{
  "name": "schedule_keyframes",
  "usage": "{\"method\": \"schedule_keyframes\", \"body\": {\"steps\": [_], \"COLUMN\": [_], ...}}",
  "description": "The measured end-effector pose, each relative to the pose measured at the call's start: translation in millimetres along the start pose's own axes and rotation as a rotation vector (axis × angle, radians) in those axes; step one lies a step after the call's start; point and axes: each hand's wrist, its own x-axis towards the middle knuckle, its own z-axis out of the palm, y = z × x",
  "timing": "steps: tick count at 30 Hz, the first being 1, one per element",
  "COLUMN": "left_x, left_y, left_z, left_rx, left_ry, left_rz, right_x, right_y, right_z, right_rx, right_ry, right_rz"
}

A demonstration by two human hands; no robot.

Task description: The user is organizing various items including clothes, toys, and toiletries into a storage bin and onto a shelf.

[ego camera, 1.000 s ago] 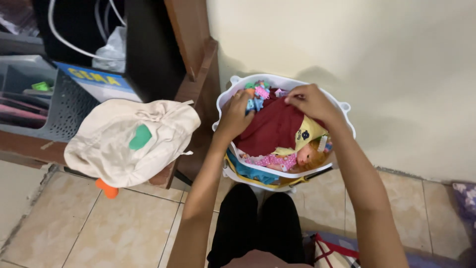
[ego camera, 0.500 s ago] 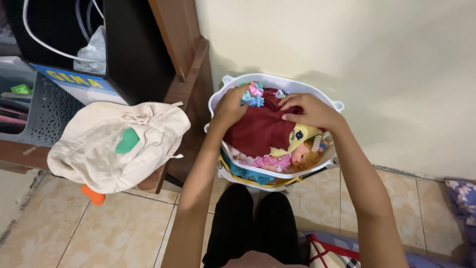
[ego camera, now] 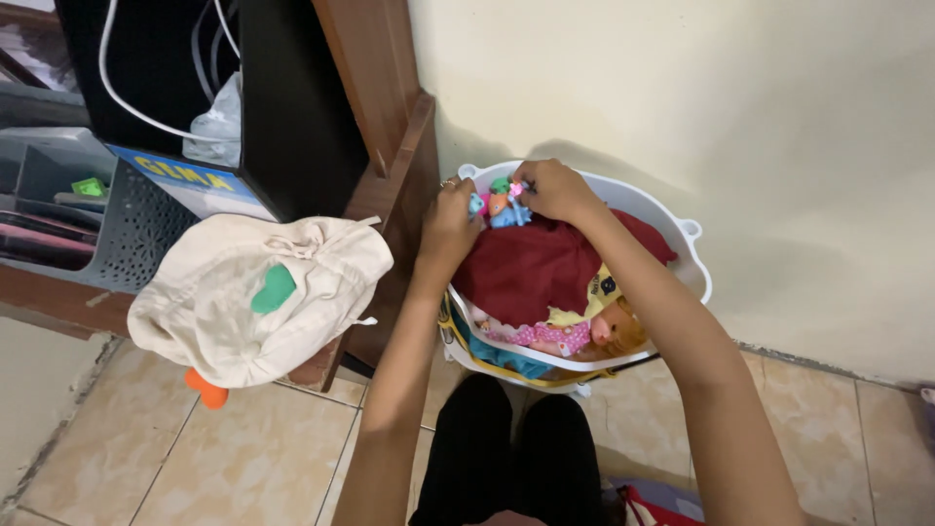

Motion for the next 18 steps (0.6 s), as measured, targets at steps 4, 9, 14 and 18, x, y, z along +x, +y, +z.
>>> {"method": "schedule_keyframes", "body": {"steps": [4,9,14,18], "left_x": [-10,-18,-18,-25], "left_y": [-26,-29,-30,-41], "left_z": [21,17,19,29], "left_rx": [0.032,0.185,0.249,0.235], "left_ry": [-0.059,0.045,-0.071,-0.056], "left_rz": [-0.073,0.102,0.058,0.063], "right_x": [6,5,9,8], "right_y": [6,-15,-44,-63], "right_z": [5,-9,-3,10], "right_rx": [0.047,0.31,0.375,0.291], "right_ry": [0.018,-0.008,0.075,0.049], "right_rz": [-0.018,0.044,-0.095,-0.139]}}
